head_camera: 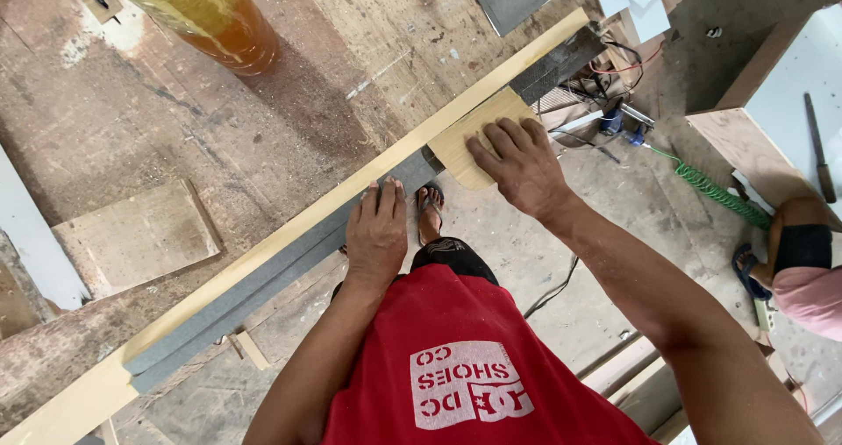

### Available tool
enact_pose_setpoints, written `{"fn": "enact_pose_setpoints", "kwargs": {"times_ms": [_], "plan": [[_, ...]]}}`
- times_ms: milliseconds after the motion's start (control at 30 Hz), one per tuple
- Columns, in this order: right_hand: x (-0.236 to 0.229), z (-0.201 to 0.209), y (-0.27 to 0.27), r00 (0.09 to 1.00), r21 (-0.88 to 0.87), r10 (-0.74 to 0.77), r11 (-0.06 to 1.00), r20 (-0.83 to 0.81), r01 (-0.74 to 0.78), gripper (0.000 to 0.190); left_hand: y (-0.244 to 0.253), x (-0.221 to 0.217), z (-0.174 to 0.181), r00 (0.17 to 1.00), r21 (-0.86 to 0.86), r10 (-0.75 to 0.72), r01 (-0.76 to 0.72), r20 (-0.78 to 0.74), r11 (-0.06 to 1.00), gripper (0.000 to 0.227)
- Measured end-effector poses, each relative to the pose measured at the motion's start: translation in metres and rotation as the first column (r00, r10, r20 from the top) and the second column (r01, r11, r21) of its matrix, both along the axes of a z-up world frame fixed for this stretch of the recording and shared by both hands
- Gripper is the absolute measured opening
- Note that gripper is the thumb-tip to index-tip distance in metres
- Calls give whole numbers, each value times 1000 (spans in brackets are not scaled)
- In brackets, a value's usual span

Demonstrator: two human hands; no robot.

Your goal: The person pours a yellow liquid from a plastic bottle onto a wooden sanding block and rubs it onto a long wooden plank. They then use the block to smooth the surface of the plank, repeating the process of applying liquid and sanding along the length of the wood.

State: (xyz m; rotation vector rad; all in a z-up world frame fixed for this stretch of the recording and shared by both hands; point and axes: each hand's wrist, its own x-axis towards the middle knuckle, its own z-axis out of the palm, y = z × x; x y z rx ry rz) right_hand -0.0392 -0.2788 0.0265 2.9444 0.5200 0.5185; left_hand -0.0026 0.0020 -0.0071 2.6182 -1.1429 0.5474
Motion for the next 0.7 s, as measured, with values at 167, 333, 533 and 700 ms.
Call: {"fn": "enact_pose_setpoints", "kwargs": {"times_ms": [167,333,533,700], "plan": [[-6,-7,1,999,32,-36,999,-9,36,43,1,1,4,1000,15,-3,4,-17,1000,25],[-26,-16,0,995,52,-85,995,-61,88,42,-1,0,2,1000,36,-5,6,-21,999,26],[-40,6,14,970,5,-136,990,-202,140,43,0,1,6,1000,54,1,1,-22,999,26],[-56,-66,-33,964,-4,-67,998,-258,68,50,0,-1,1,999,59,5,-3,-36,998,28]]}}
